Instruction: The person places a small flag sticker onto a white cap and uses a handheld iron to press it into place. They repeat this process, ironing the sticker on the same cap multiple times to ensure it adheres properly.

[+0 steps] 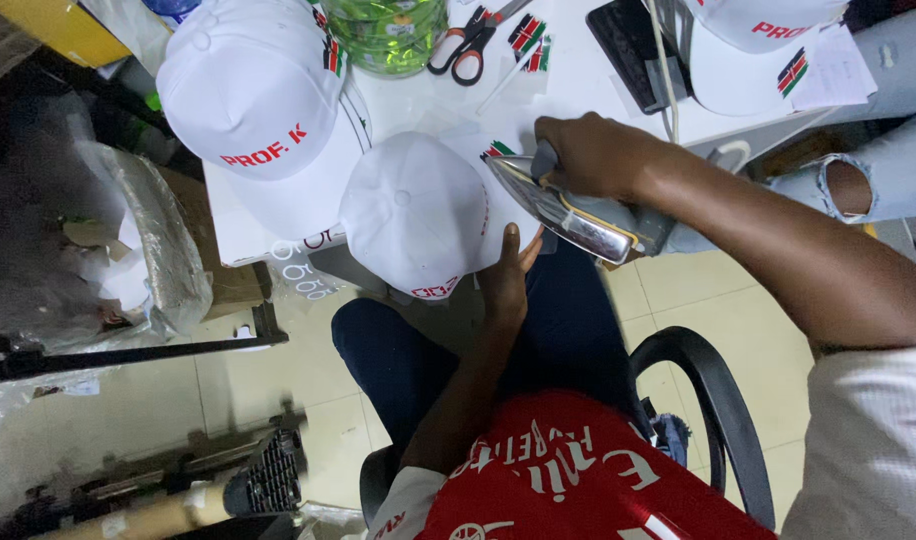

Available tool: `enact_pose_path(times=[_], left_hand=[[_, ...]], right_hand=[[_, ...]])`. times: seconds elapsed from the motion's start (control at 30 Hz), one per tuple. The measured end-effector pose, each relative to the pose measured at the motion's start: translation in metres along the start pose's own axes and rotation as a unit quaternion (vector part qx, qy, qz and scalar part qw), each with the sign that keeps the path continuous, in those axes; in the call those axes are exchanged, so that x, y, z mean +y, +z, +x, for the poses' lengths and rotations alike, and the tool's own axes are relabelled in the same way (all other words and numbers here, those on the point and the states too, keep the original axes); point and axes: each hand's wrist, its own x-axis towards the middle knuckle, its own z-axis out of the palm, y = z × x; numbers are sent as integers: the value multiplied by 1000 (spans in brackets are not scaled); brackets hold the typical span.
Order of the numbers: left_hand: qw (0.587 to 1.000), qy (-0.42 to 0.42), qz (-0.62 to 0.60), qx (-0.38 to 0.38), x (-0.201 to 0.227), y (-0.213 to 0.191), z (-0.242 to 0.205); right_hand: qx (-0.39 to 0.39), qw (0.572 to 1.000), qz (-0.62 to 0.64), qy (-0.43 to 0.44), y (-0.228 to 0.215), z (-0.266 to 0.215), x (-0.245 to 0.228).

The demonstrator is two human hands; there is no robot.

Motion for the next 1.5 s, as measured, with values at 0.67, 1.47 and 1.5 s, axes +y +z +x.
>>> enact_pose_path(times=[0.67,1.47,1.5], left_hand=[[1000,-4,-9,22,-13,-5,6],[999,-46,-4,-15,-74,-59,40],[1000,-2,-19,-5,-117,-91,55]], right_hand=[[30,999,-2,-18,5,24,21],[94,993,34,-70,-10,9,27],[122,989,35,-76,-9,7,30]])
